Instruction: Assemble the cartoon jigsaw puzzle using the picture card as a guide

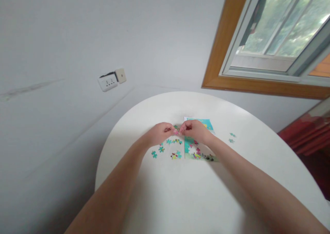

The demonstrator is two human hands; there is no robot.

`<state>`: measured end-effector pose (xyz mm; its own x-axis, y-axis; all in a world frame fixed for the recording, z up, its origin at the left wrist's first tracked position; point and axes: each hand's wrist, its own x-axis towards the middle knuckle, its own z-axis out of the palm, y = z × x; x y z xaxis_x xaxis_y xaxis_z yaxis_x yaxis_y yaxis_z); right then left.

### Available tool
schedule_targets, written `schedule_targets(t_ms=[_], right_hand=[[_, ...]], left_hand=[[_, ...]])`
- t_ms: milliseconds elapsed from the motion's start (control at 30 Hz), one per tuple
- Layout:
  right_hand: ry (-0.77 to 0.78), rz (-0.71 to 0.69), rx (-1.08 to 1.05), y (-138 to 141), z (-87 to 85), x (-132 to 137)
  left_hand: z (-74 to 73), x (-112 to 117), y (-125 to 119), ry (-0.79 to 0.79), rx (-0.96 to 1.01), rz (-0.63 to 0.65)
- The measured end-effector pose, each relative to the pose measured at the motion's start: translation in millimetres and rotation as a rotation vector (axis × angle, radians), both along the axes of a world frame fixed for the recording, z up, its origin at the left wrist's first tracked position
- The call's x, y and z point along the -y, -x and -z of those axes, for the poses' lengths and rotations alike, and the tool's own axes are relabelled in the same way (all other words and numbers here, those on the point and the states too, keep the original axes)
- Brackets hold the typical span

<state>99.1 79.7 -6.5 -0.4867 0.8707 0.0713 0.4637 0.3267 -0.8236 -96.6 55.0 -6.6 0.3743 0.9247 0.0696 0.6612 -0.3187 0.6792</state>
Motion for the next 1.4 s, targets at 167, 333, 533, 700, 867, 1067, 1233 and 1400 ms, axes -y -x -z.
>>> schedule_targets(t_ms=[167, 333, 533, 700, 867, 1067, 1233, 1400], right_hand=[[0.250, -0.027, -0.196, -23.1, -5.0, 12.6], [0.372, -0.039, -0.369, -44.2, -8.2, 28.3], [0.353, -0.032, -0.241, -65.2, -8.5, 42.2], [0.255, 0.065, -0.072, -76.3, -0.7, 48.9], [0.171, 0.085, -0.005, -71.4, 8.0, 51.4], [0.052, 0.140, 0.104, -75.3, 9.9, 49.2], [0.035, 0.133, 0.131, -81.4, 12.7, 48.4], [0.058, 0.139, 0.139, -79.7, 13.1, 50.9]], left_hand=[[-1.6, 3.5, -17.5, 0.040, 0.175, 0.034], [2.6, 10.5, -43.0, 0.030, 0.185, 0.084], [4.2, 19.4, -56.2, -0.108, 0.028, 0.101], [7.0, 22.1, -51.8, -0.195, -0.135, 0.214], [7.5, 24.3, -50.6, -0.176, -0.211, 0.255], [6.0, 26.0, -51.9, -0.164, -0.221, 0.269], [9.4, 25.6, -52.7, -0.169, -0.229, 0.308], [7.0, 22.8, -47.5, -0.159, -0.228, 0.296]])
